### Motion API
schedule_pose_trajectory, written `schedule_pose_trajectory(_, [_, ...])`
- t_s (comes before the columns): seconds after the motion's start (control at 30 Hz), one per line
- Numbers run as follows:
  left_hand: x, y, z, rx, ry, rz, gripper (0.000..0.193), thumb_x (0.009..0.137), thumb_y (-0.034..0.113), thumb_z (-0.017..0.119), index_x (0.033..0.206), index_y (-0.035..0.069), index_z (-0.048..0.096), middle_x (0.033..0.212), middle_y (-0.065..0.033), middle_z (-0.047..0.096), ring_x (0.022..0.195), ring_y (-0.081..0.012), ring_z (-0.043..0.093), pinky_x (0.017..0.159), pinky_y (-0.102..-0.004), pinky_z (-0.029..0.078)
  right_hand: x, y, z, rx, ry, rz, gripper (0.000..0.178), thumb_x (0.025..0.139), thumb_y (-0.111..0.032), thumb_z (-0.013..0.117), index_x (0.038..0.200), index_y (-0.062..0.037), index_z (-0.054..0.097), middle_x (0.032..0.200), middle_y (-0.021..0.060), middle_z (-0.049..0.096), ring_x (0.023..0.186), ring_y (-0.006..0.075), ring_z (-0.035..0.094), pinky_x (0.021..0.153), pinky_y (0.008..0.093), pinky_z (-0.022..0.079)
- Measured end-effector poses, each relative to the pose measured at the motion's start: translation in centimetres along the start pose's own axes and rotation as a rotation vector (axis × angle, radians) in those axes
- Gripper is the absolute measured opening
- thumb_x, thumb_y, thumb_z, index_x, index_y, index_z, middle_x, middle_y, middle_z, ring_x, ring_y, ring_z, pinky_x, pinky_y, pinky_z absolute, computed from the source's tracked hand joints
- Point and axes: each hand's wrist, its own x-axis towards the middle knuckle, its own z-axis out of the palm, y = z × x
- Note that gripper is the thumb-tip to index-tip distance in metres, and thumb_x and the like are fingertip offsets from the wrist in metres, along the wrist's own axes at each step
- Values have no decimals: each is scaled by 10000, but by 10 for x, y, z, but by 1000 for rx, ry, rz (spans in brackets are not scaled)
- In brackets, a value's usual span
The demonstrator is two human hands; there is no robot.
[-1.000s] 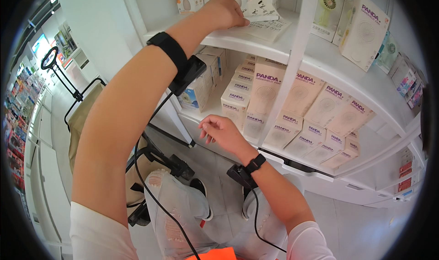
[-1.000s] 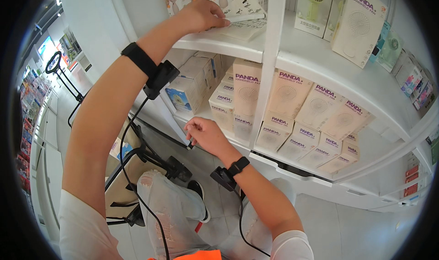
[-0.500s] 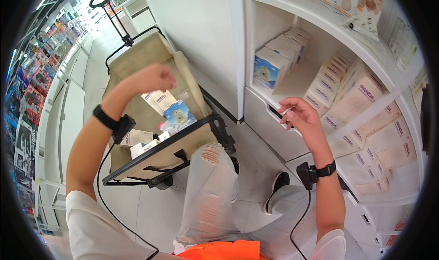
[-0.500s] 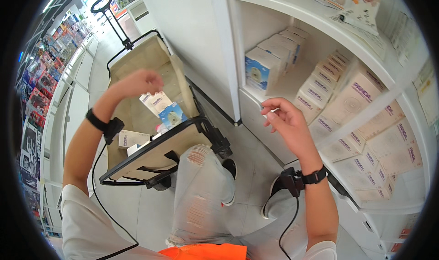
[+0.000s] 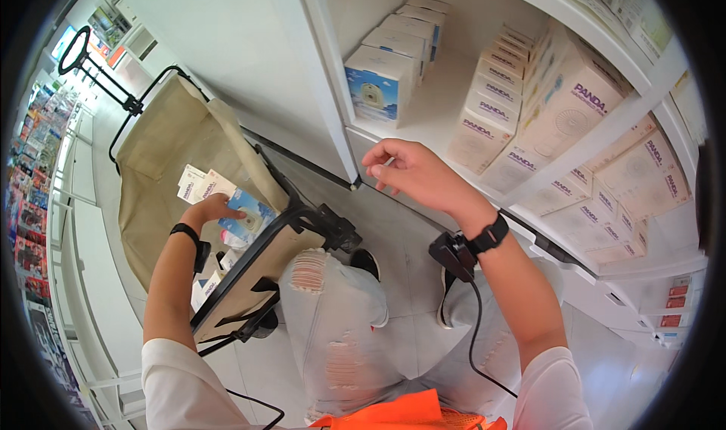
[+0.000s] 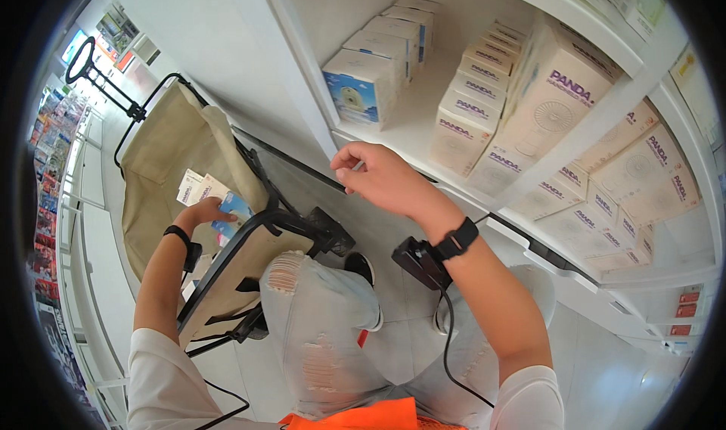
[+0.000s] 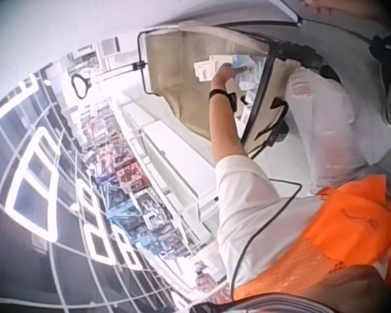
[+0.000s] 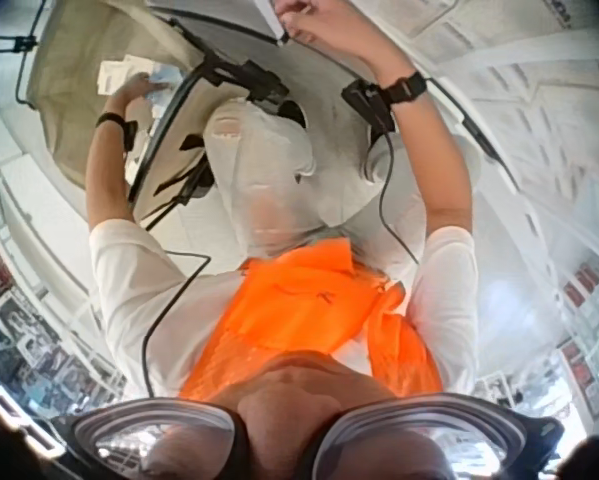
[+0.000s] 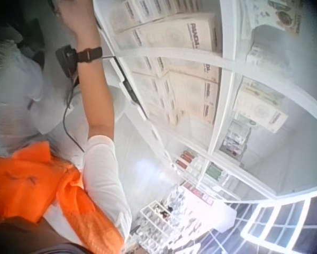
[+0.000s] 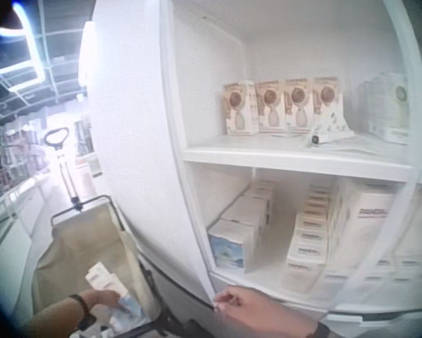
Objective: The person stocks a retail shelf with boxed items by taking them from a cart and placing them onto the shelf, while referencing a handwritten list.
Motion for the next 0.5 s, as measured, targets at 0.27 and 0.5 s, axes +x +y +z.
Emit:
schedule_pose_trajectory(0.27, [-80, 71, -22, -9, 350, 247, 746, 586, 318, 945, 1156, -2, 586, 1006, -144, 652, 922, -262, 636, 834, -386, 517, 2, 17, -11, -73, 21, 112, 219, 979, -201, 623, 1109, -27, 649, 1049, 58, 679, 847, 134, 653, 722, 294, 539])
schedule_pose_trajectory(0.5, [-224, 205, -108, 178, 962, 501, 773, 600, 114, 855, 1315, 70, 565, 1208, -178, 612, 1186, -404, 557, 1018, -463, 465, -18, -13, -5, -198, 160, -190, 460, 912, -206, 726, 1294, -4, 570, 1197, 130, 636, 1016, 233, 649, 880, 351, 539])
